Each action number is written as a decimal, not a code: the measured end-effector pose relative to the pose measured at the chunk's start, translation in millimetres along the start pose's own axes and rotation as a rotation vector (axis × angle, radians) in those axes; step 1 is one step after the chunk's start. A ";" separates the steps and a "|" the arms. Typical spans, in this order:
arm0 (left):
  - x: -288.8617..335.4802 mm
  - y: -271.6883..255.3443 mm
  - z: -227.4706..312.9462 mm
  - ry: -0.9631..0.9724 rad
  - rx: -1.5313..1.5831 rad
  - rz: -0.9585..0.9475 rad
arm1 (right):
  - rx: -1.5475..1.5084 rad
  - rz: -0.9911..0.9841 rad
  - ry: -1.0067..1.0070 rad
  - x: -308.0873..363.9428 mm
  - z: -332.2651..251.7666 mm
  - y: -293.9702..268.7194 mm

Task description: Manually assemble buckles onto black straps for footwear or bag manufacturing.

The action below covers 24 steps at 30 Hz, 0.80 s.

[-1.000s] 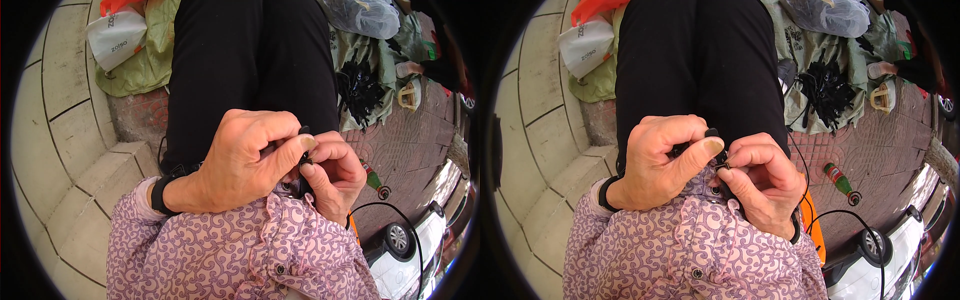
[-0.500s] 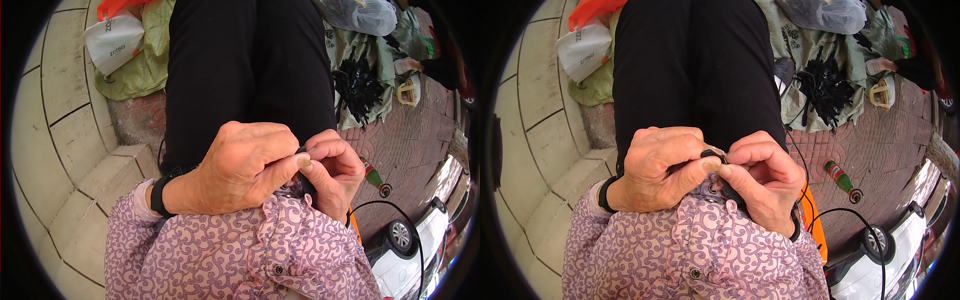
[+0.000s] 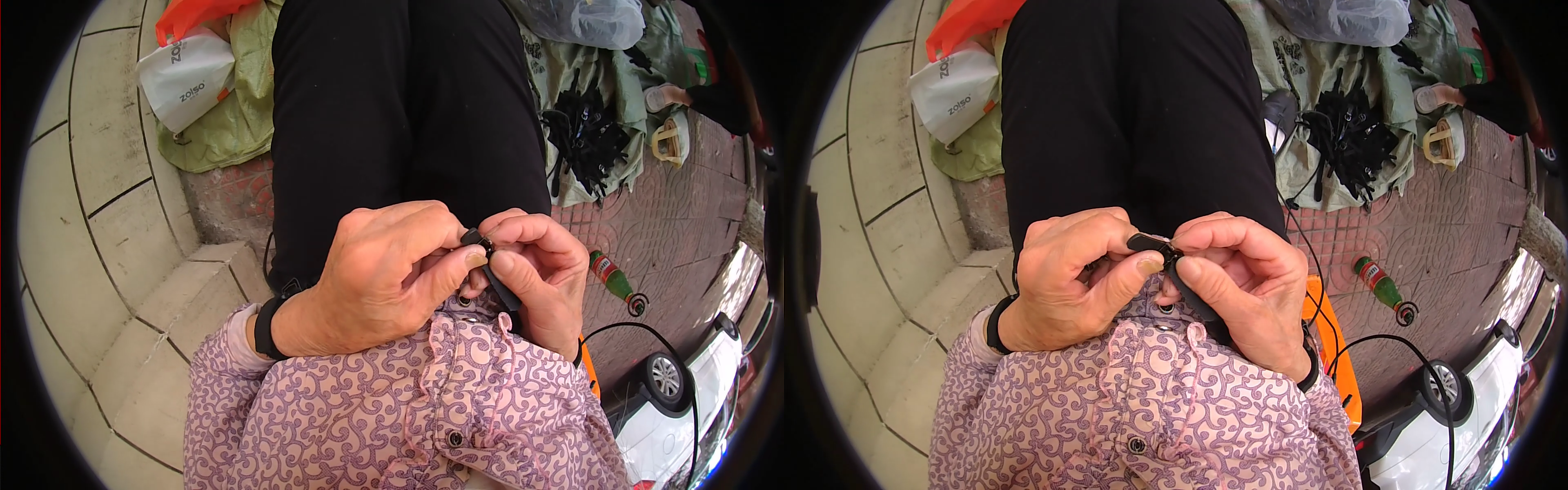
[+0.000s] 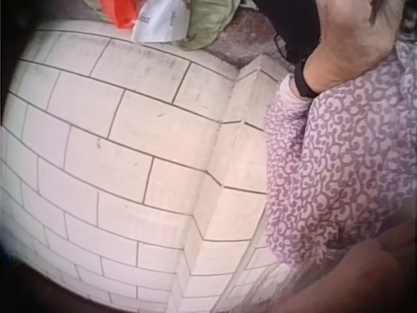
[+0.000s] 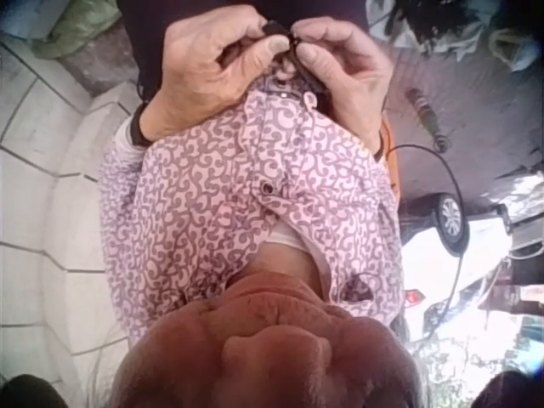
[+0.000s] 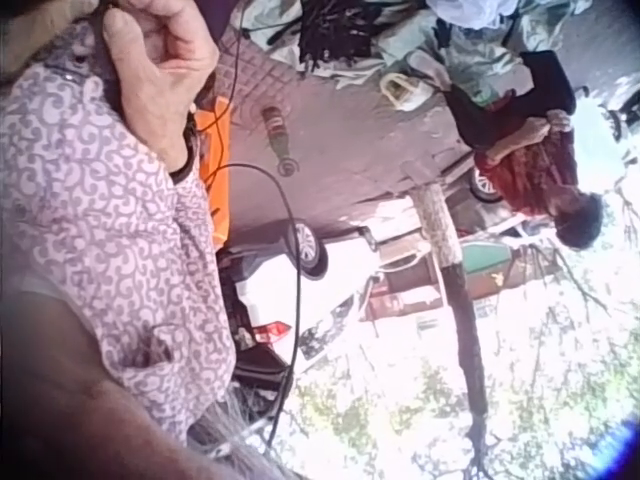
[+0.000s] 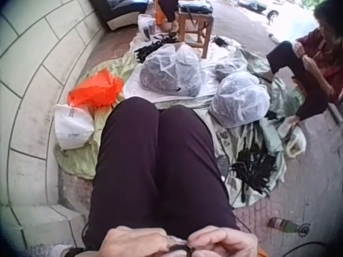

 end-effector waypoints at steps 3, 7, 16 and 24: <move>1.2 -0.7 1.2 0.010 -0.016 -0.006 | 0.008 -0.079 -0.038 -0.9 2.8 -5.9; 1.8 -6.4 5.4 0.000 -0.085 -0.077 | 0.158 -0.121 -0.131 -0.9 2.5 -10.0; 3.8 -1.4 0.5 0.003 -0.035 -0.044 | 0.207 -0.104 -0.198 -2.9 1.2 -5.1; 6.0 -8.2 0.7 -0.079 -0.094 -0.038 | -0.064 -0.167 -0.058 -7.1 8.1 -6.4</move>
Point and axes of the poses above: each hand's wrist, its own x-axis away from the middle knuckle, its own y-axis out of the palm, z = x × y, the point moved 2 cm from there along -x, towards the middle knuckle, and after that the axes turned 8 degrees about -z, right-handed, at the moved point
